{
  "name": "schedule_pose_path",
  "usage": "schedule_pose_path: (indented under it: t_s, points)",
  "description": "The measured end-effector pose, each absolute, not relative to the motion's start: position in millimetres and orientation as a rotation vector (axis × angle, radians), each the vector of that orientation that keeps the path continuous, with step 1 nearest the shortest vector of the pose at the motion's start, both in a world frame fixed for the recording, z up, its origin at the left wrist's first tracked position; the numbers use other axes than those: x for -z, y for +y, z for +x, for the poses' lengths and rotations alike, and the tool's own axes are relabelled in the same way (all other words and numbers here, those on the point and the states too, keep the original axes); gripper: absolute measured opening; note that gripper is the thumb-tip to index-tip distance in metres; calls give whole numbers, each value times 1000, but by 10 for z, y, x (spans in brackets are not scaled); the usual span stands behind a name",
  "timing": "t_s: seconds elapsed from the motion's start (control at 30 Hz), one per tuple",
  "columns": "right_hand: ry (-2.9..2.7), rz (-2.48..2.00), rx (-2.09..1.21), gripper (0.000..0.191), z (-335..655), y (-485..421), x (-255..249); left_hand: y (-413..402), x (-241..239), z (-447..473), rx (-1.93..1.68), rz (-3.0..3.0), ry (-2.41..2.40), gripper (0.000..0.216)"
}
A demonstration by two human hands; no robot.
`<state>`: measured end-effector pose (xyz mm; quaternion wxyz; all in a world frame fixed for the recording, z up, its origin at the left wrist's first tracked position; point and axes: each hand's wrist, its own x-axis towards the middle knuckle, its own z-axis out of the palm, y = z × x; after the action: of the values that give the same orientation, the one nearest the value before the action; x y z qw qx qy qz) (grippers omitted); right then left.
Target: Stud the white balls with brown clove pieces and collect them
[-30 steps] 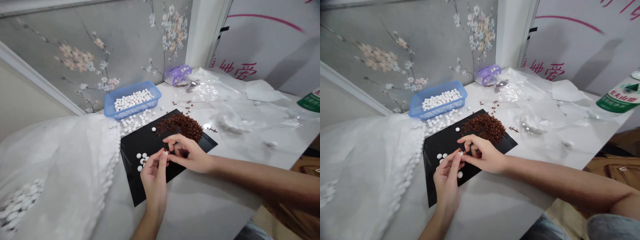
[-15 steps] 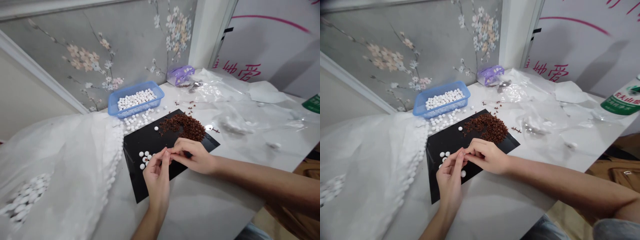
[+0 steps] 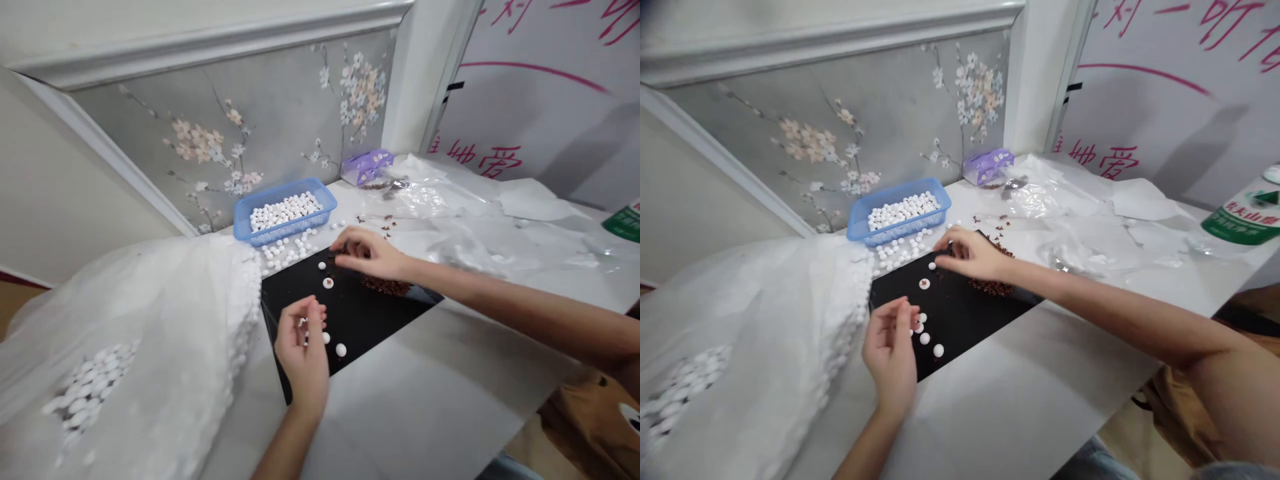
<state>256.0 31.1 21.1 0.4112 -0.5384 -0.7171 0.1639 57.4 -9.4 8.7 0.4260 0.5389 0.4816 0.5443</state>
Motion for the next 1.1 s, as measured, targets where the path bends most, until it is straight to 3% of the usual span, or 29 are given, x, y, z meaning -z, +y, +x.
schedule_pose_path:
  t_s: [0.1,0.27,0.43,0.67,0.83,1.1]
  points:
    - [-1697,-1929,-177,22,2888,799,-175,125,-50,451,-1493,1331,1289,20]
    - [-1703,-2126,-209,47,3126,1344,-5,292,44,371,-1431,1255,1330,21]
    - [-1886,-2031,-260,26,3020,1539,13,278,60,378,-1381,1195,1294,21]
    - [-1892,-1914,-231,17,3005,1391,-110,279,56,382,-1378,1167,1280,21]
    - [-1785,-1767,-136,21,2827,877,-248,186,15,418,-1367,1373,1258,19]
    - [-1853,-1020,-366,8,2011,-124,-175,-64,-4,510,-1152,1580,1024,36]
